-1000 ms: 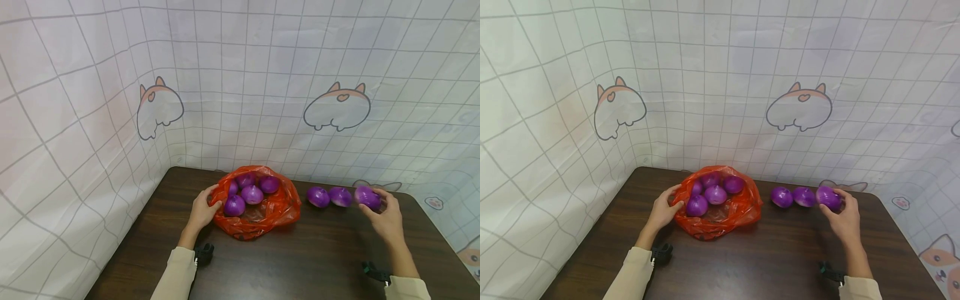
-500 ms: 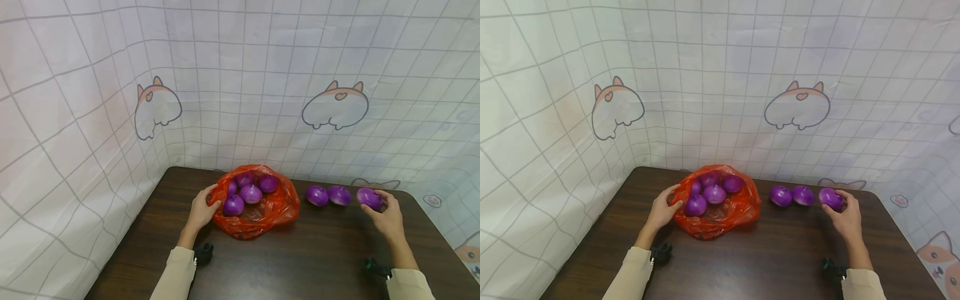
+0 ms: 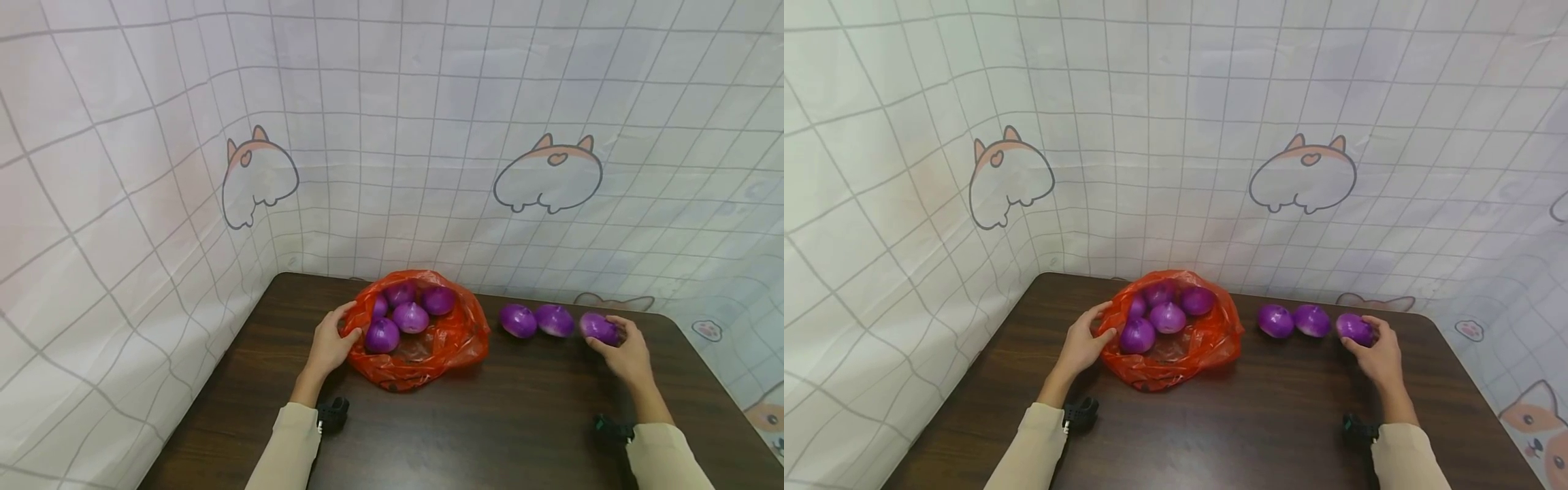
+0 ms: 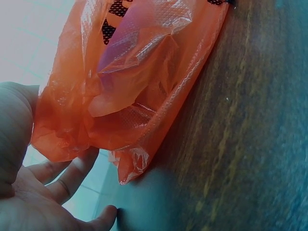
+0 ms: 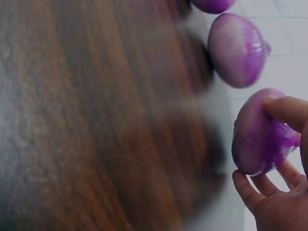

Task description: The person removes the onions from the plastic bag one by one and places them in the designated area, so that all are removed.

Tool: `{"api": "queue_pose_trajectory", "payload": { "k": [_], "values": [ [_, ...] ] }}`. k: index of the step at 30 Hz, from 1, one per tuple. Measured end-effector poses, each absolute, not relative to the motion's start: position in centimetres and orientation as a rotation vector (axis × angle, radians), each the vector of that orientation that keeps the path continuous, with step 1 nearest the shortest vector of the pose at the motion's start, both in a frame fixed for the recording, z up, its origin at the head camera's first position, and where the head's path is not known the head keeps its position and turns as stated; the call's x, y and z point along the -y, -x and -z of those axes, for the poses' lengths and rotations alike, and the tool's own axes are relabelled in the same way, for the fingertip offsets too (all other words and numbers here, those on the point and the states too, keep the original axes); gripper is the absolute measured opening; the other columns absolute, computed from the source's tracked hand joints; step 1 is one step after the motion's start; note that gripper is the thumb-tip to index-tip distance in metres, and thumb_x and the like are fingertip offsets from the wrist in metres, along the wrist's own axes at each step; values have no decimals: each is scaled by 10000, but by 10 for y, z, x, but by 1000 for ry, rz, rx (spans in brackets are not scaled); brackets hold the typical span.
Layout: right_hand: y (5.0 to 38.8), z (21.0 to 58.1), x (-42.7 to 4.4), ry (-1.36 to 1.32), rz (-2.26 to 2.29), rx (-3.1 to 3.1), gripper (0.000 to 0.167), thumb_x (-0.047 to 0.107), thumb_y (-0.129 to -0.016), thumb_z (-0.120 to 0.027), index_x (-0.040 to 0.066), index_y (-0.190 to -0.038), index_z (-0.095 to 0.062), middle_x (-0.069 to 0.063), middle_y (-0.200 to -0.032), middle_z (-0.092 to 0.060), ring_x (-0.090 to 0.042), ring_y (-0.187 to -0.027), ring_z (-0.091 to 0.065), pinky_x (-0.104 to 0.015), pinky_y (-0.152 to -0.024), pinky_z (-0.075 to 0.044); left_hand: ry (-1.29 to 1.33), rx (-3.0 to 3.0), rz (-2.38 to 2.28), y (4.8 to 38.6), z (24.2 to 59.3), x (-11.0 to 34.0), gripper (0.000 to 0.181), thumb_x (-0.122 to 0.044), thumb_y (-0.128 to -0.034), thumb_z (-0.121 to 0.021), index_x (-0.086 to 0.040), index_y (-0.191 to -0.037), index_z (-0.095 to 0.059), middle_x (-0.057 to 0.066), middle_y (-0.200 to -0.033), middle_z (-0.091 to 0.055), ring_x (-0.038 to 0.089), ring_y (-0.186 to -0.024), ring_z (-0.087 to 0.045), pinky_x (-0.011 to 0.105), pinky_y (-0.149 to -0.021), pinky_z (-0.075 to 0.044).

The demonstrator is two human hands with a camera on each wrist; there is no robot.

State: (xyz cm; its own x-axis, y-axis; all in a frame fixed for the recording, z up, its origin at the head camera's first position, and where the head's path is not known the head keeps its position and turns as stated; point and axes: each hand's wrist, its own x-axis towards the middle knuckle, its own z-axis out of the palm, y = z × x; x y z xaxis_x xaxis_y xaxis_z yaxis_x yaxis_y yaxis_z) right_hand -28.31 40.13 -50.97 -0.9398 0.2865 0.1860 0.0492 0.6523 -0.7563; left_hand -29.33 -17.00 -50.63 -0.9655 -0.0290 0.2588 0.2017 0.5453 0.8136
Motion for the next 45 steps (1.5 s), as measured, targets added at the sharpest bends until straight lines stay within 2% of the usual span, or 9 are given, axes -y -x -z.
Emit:
{"api": "queue_pose_trajectory", "payload": {
  "k": [6,22,32,38,45],
  "values": [
    [287,516,-406,321,-1260,2552,746,194,-959,-707,-65,-1531,-304,-419,-1509,-329,-563,-1354,-362,-691,-1049,-349,148,2541,1410,291,508,169,577,-105,-914,-753,-190,-1454,-569,176,-1293,-640,330,-1099,-617,521,-975,-521],
    [298,518,-399,317,-1213,2558,722,124,-924,-728,-48,-1511,-344,-403,-1487,-290,-548,-1311,-385,-659,-1029,-345,153,2535,1404,293,509,171,578,-100,-913,-747,-184,-1456,-567,176,-1286,-643,318,-1077,-616,512,-949,-522],
    [302,516,-398,313,-1204,2577,736,125,-929,-726,-40,-1523,-325,-401,-1492,-280,-557,-1325,-368,-679,-1041,-335,135,2543,1413,293,507,171,582,-107,-917,-748,-193,-1461,-562,171,-1299,-637,317,-1093,-613,512,-960,-523],
    [303,516,-398,318,-1190,2575,756,135,-925,-726,-41,-1531,-309,-401,-1496,-282,-564,-1335,-364,-687,-1056,-323,144,2543,1400,295,507,171,578,-105,-918,-744,-189,-1461,-562,168,-1277,-643,301,-1024,-616,496,-922,-536],
    [301,517,-397,322,-1215,2556,764,92,-912,-728,-56,-1529,-301,-399,-1497,-279,-552,-1338,-356,-679,-1069,-319,142,2539,1407,295,507,171,579,-99,-915,-746,-181,-1459,-564,177,-1283,-642,313,-1076,-623,511,-950,-535]
  ]
}}
